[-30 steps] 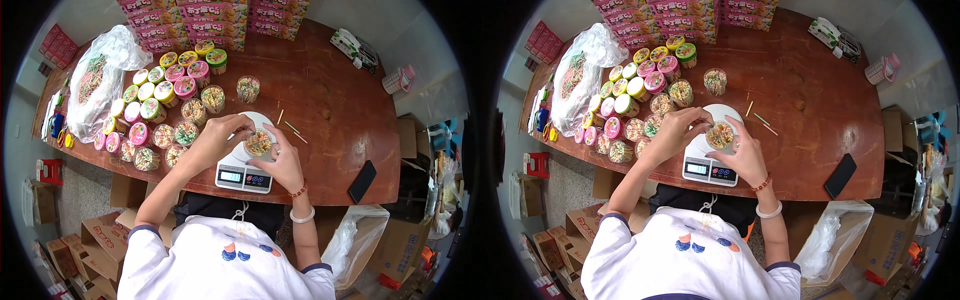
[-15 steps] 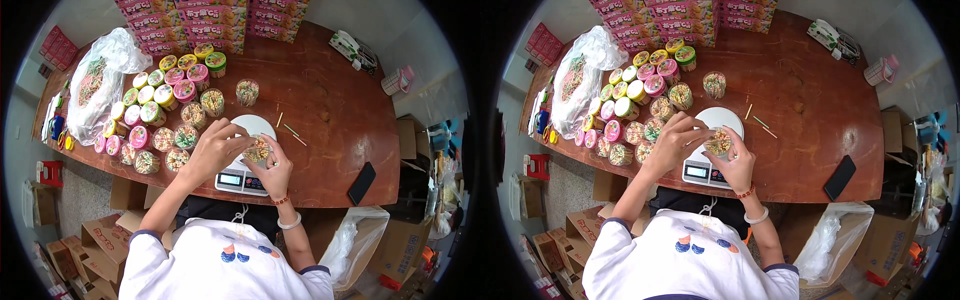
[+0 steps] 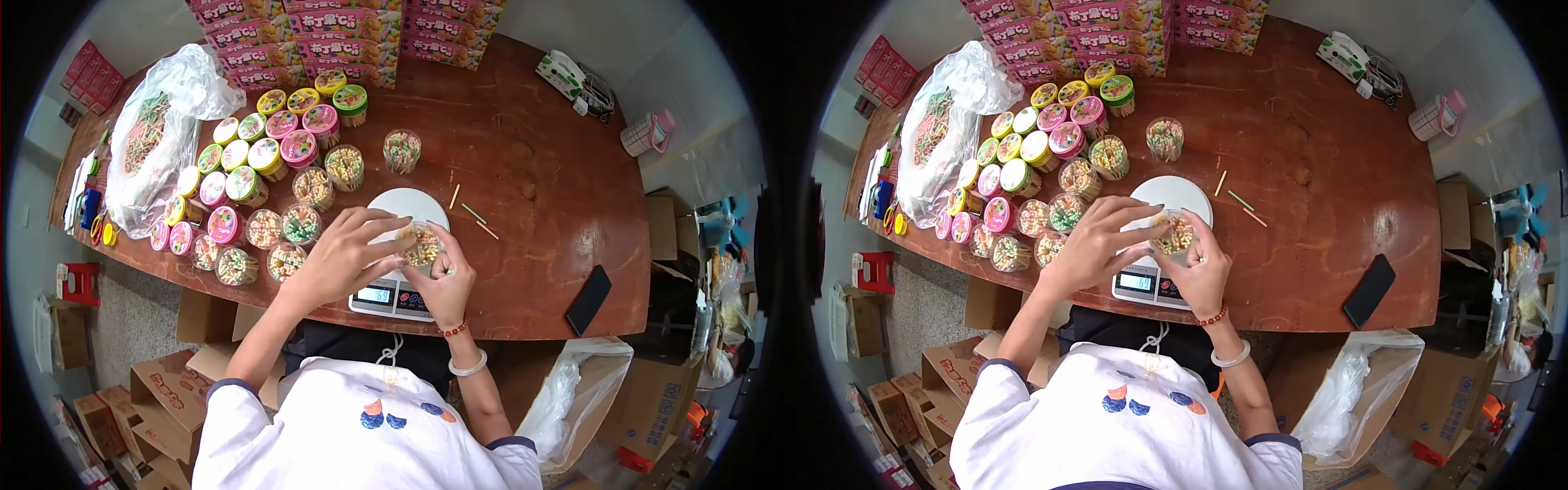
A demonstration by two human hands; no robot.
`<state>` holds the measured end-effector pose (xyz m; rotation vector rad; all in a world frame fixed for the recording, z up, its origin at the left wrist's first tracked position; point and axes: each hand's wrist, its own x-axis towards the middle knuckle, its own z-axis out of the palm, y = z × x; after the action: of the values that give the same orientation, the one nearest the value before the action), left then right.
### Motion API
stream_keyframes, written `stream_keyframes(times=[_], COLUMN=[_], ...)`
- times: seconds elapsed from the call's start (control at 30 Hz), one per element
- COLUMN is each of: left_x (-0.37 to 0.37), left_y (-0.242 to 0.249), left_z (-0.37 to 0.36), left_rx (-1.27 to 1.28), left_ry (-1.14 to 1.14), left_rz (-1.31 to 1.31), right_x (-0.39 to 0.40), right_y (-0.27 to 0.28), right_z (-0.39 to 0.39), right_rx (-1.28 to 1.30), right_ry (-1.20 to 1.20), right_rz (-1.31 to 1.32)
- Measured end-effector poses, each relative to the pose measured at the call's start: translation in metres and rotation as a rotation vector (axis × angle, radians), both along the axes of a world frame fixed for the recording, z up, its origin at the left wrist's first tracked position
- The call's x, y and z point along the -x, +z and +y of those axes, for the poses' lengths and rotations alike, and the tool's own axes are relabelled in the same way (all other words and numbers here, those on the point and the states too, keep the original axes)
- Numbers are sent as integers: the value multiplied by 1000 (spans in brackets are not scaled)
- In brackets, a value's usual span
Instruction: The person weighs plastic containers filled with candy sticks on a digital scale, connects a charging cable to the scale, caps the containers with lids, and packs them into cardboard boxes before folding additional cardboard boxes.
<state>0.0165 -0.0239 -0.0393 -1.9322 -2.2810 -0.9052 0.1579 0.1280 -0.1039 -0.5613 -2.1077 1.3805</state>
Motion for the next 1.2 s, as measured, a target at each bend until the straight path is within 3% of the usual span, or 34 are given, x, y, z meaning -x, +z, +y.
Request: stream_keyframes(times=[0.07, 0.13, 0.2, 0.3, 0.37, 0.47, 0.57, 0.67, 0.7, 0.77, 0.93, 1.17, 1.2], left_x=[15, 39, 57, 73, 64, 68, 70, 70, 71, 84, 76, 63, 58], left_y=[0, 2, -3, -21, -38, -76, -64, -59, -52, -38, 15, 44, 47], left_z=[13, 45, 87, 155, 182, 225, 226, 214, 209, 202, 152, 46, 32], left_rx=[-150, -188, -4, 488, 500, 643, 726, 562, 500, 379, 5, -169, -97], left_ry=[69, 124, 105, 78, 121, 101, 16, 41, 72, 5, 14, -11, 42], left_rz=[-247, -234, -381, -319, -47, 27, -68, -53, -38, -198, -409, -466, -585], right_x=[-2, -11, -18, -16, -18, -25, -23, -27, -29, -25, 4, 12, 12], right_y=[0, 2, 8, 7, -8, -32, -22, -22, -34, -31, -16, -33, -36], right_z=[3, 16, 38, 98, 129, 149, 144, 146, 159, 166, 151, 128, 124], right_rx=[58, 96, 35, -234, -418, -528, -433, -379, -476, -301, -300, -819, -890], right_ry=[56, 31, -106, -200, -160, -6, 55, 33, 37, -21, 61, -13, -10], right_rz=[-47, 23, 28, -333, -474, -443, -584, -509, -372, -317, -328, -376, -425])
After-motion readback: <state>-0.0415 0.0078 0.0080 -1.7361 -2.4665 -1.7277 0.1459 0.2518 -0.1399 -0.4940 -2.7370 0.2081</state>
